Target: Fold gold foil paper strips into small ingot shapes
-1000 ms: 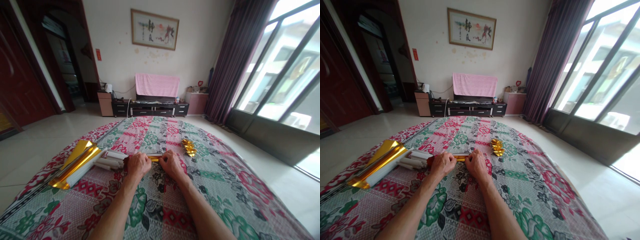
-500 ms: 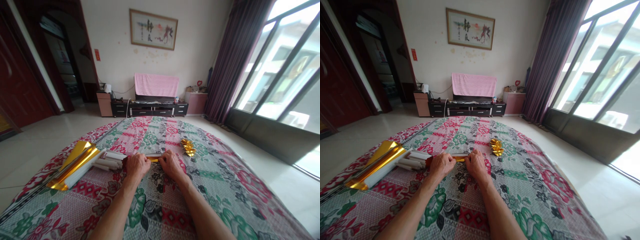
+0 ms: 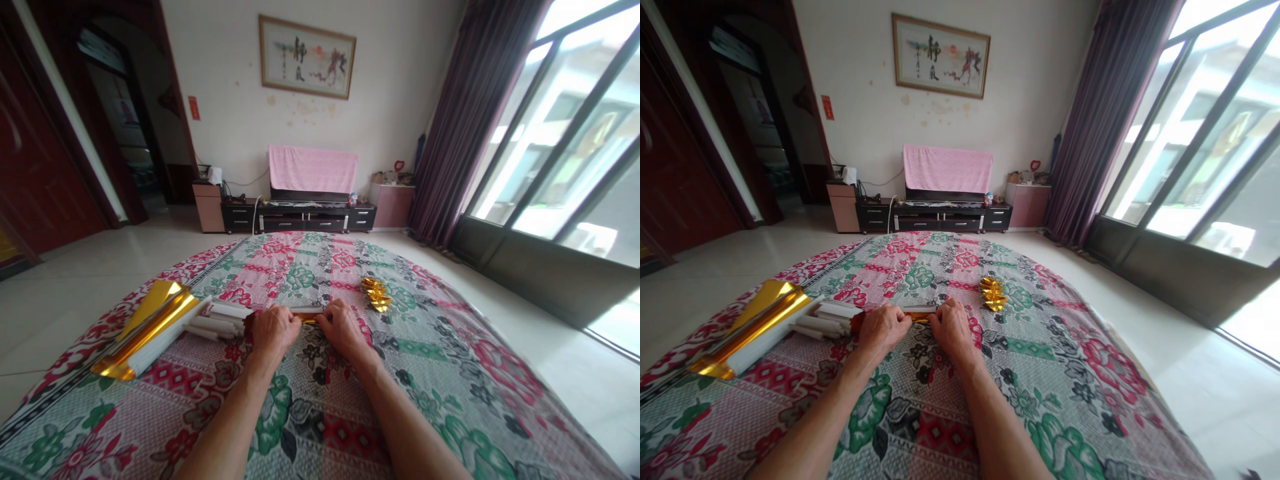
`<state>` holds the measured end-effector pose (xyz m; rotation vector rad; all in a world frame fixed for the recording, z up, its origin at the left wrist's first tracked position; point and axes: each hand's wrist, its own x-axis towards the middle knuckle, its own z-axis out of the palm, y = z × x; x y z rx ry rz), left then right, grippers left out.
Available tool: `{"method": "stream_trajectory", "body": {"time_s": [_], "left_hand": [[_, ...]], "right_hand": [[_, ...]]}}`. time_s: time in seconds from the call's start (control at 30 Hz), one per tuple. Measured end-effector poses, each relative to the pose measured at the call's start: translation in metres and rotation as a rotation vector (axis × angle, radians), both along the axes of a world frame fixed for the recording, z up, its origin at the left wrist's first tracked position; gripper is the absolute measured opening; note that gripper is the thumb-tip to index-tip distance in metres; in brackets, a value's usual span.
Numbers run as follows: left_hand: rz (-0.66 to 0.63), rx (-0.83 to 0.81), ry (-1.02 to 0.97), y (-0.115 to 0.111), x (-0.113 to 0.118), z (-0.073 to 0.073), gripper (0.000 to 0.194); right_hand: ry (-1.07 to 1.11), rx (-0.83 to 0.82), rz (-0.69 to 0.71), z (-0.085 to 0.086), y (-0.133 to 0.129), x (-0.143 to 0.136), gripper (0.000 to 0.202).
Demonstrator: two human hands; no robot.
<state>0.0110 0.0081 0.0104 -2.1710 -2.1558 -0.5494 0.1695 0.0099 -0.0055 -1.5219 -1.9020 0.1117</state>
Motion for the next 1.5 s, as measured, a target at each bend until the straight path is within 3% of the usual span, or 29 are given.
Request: {"method": "stream_trajectory", "body": {"time_s": [1.5], "left_hand": [[0.015,-0.024,0.025,0.0004,0.0015,0.002,0.028]], "right_hand": [[-0.014,-0.03,-0.025,0.0013,0.001,-0.0001,0.021]]}}
